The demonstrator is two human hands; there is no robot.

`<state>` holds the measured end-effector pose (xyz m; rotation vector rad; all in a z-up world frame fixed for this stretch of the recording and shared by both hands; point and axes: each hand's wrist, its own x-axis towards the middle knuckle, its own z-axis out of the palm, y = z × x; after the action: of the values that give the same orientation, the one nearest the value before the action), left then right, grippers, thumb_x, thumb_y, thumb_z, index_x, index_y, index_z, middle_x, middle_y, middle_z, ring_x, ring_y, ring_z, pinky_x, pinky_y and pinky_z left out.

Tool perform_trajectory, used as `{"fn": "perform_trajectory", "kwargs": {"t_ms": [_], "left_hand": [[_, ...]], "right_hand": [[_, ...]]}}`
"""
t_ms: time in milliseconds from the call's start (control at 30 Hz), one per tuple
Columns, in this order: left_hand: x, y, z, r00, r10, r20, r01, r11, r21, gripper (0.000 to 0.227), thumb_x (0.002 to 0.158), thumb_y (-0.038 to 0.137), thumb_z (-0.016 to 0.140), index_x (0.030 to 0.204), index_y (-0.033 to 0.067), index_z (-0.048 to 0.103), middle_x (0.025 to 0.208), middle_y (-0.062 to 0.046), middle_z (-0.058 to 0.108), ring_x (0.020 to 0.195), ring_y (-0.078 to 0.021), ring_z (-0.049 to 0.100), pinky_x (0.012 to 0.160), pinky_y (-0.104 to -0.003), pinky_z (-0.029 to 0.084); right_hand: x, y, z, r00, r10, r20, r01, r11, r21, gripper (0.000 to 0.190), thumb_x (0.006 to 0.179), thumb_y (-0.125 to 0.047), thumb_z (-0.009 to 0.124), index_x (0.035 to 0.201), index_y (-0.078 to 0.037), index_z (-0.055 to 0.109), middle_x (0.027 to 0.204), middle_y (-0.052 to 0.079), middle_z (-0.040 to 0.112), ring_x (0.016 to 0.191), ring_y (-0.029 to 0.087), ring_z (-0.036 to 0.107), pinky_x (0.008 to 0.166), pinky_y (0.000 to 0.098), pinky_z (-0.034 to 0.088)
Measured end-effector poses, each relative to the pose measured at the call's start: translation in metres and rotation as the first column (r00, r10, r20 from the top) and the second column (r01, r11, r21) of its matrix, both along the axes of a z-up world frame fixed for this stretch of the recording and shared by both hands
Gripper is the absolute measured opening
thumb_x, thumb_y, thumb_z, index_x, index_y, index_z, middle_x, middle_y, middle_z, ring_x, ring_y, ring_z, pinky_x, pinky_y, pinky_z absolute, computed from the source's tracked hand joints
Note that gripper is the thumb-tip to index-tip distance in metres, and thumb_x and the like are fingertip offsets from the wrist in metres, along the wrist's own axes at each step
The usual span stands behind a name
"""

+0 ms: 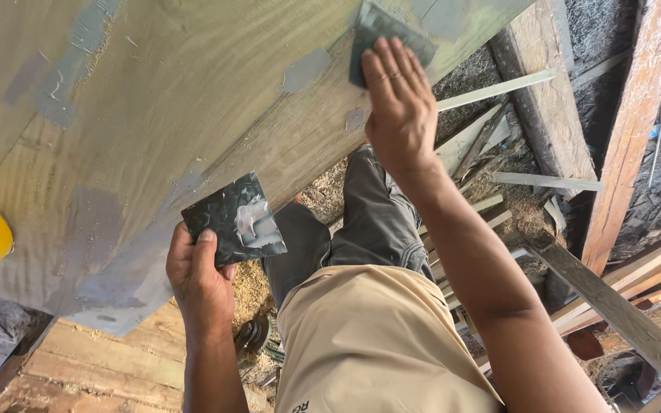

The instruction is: The person uses two putty knives to scoop wood filler from a yellow container and applies it to holes and imperfections on a large wooden board. They repeatedly spread and smooth the filler across the surface.

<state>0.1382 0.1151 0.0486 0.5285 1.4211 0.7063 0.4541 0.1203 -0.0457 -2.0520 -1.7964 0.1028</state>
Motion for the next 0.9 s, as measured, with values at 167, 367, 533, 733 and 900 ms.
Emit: {"fn": "perform_trajectory", "kwargs": {"t_ms": [167,367,533,733,900], "left_hand": [[-0.003,-0.005,0.005,0.999,-0.008,0.044,0.006,0.999,0.039,0.012,0.104,0.006,0.051,0.112,0.0037,0.060,0.088,0.000,0.059,0.063,-0.0043,0.045,0.051,-0.021,0.037],[-0.010,-0.006,0.011,1.000,-0.015,-0.015,0.015,1.000,0.003,0.014,0.102,0.008,0.051,0.113,0.0040,0.059,0.087,-0.002,0.060,0.062,-0.0053,0.046,0.050,-0.022,0.037],[-0.029,-0.021,0.002,0.992,-0.125,0.010,0.125,0.992,-0.004,0.017,0.100,0.010,0.049,0.111,0.0045,0.061,0.083,-0.003,0.062,0.056,-0.0063,0.045,0.048,-0.023,0.037],[-0.084,-0.062,-0.017,0.960,-0.270,0.079,0.270,0.963,0.020,0.009,0.102,0.013,0.051,0.104,0.0056,0.058,0.080,0.000,0.060,0.056,-0.0053,0.044,0.047,-0.022,0.036],[-0.102,-0.104,-0.059,0.958,-0.267,-0.108,0.239,0.947,-0.216,0.063,0.096,0.031,0.057,0.150,0.0087,0.034,0.149,-0.007,0.043,0.121,-0.0157,0.058,0.073,-0.034,0.058]], "right_hand": [[-0.028,-0.011,0.032,0.982,0.062,-0.177,-0.072,0.996,-0.051,0.042,0.086,0.017,0.061,0.126,0.006,0.068,0.133,0.024,0.068,0.130,0.037,0.063,0.115,0.0503,0.049],[-0.035,-0.051,0.104,0.835,-0.020,-0.551,0.002,0.999,-0.032,0.040,0.097,0.016,0.057,0.132,0.001,0.066,0.128,0.020,0.072,0.124,0.030,0.072,0.108,0.0389,0.060],[-0.069,-0.101,0.134,0.657,-0.341,-0.672,0.047,0.909,-0.414,0.032,0.097,0.005,0.067,0.125,-0.008,0.075,0.083,0.010,0.072,0.070,0.015,0.067,0.065,0.0258,0.053],[-0.135,-0.160,0.152,0.669,-0.269,-0.693,0.068,0.950,-0.303,0.031,0.096,0.008,0.062,0.121,-0.006,0.072,0.107,0.011,0.076,0.089,0.016,0.072,0.074,0.0270,0.056],[-0.173,-0.178,0.182,0.815,-0.104,-0.571,-0.001,0.984,-0.180,0.039,0.088,0.016,0.058,0.122,0.000,0.069,0.126,0.016,0.072,0.119,0.028,0.072,0.099,0.0356,0.059]]}}
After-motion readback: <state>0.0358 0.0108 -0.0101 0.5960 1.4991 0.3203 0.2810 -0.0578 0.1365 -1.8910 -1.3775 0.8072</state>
